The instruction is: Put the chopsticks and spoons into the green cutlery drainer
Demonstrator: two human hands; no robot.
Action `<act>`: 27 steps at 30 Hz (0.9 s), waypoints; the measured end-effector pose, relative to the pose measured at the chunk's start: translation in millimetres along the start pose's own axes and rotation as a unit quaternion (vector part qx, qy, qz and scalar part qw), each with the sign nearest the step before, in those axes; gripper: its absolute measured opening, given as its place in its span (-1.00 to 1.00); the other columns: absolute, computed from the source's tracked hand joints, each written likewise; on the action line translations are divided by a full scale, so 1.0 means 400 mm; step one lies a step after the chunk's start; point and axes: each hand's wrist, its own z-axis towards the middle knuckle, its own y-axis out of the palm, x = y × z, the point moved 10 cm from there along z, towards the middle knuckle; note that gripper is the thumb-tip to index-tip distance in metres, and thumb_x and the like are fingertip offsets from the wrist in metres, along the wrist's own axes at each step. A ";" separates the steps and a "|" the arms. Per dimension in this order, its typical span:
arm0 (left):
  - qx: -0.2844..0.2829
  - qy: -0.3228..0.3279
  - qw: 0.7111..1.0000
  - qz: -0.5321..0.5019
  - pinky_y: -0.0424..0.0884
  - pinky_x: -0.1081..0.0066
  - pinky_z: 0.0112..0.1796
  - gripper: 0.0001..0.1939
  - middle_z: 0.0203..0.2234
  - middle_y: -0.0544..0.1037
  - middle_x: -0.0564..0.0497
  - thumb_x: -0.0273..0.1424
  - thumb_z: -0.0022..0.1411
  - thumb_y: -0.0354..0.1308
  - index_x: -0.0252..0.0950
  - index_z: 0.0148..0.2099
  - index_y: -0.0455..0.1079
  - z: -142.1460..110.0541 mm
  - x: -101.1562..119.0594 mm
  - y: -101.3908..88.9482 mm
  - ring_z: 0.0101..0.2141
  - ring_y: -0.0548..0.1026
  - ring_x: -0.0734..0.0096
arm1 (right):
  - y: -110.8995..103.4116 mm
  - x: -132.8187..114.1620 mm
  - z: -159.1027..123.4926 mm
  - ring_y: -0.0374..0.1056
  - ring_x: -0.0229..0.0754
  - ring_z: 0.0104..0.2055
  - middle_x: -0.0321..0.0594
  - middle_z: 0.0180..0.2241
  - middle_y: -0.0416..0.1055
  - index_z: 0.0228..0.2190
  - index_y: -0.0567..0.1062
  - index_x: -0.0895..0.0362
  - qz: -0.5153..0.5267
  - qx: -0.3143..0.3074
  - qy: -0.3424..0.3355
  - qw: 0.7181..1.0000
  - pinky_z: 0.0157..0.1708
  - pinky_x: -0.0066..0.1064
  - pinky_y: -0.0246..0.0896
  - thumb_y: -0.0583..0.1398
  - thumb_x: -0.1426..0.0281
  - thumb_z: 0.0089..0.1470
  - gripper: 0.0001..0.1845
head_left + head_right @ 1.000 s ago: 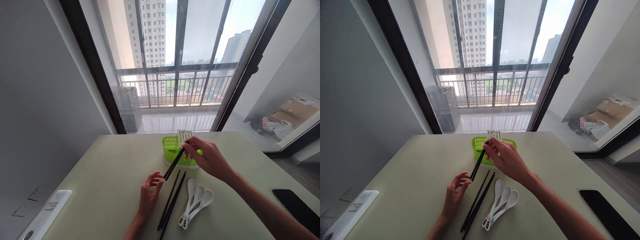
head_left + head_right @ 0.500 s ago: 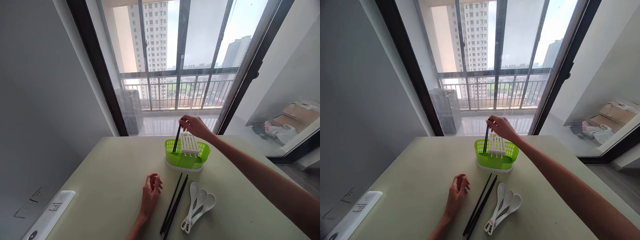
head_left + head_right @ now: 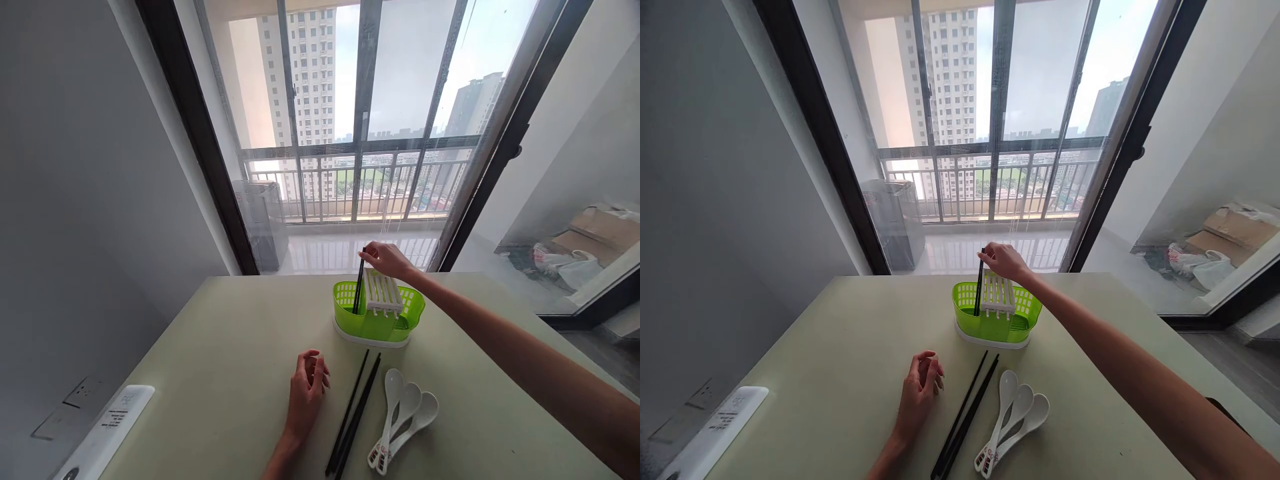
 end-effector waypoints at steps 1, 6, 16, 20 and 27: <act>-0.001 0.000 1.000 0.001 0.44 0.39 -0.40 -0.59 -0.41 0.53 0.06 0.00 0.43 0.03 -0.25 0.02 0.31 0.000 0.000 0.000 -0.47 0.48 0.41 | -0.001 0.000 -0.008 0.53 -0.06 -0.10 0.00 -0.11 0.60 -0.01 0.52 0.24 -0.005 0.001 0.008 1.000 -0.10 -0.23 0.41 0.15 0.06 0.35 -0.50; -0.001 -0.002 1.000 0.012 0.46 0.37 -0.38 -0.58 -0.42 0.53 0.06 0.01 0.42 0.05 -0.24 0.01 0.32 0.001 0.003 0.001 -0.46 0.49 0.39 | 0.021 -0.005 -0.077 0.29 0.26 0.26 0.30 0.23 0.33 0.31 0.23 0.33 -0.039 -0.010 0.045 0.998 0.15 -0.03 0.26 0.17 -0.13 0.21 -0.06; -0.008 -0.007 0.999 0.041 0.45 0.37 -0.37 -0.56 -0.43 0.53 0.06 0.04 0.39 0.05 -0.23 -0.01 0.36 0.001 0.028 0.008 -0.46 0.50 0.36 | 0.090 0.004 -0.139 0.22 0.22 0.29 0.19 0.23 0.34 0.27 0.31 0.26 -0.065 -0.068 0.043 0.995 0.20 -0.10 0.17 0.15 0.09 0.24 -0.29; -0.030 -0.008 0.997 0.075 0.39 0.40 -0.40 -0.57 -0.48 0.52 0.08 0.05 0.38 0.04 -0.21 -0.13 0.41 0.000 0.031 0.020 -0.48 0.48 0.36 | 0.084 0.007 -0.150 0.22 0.18 0.28 0.13 0.23 0.36 0.25 0.32 0.21 -0.062 -0.066 0.034 0.995 0.20 -0.13 0.18 0.16 0.12 0.23 -0.32; -0.093 0.092 0.963 0.234 0.34 0.37 -0.41 -0.70 -0.50 0.53 0.04 -0.14 0.42 0.05 -0.19 -0.26 0.46 -0.020 0.056 0.072 -0.49 0.46 0.33 | 0.055 -0.017 -0.180 0.21 0.23 0.31 0.19 0.24 0.33 0.26 0.31 0.24 -0.047 -0.036 0.029 0.998 0.24 -0.04 0.18 0.12 -0.02 0.27 -0.26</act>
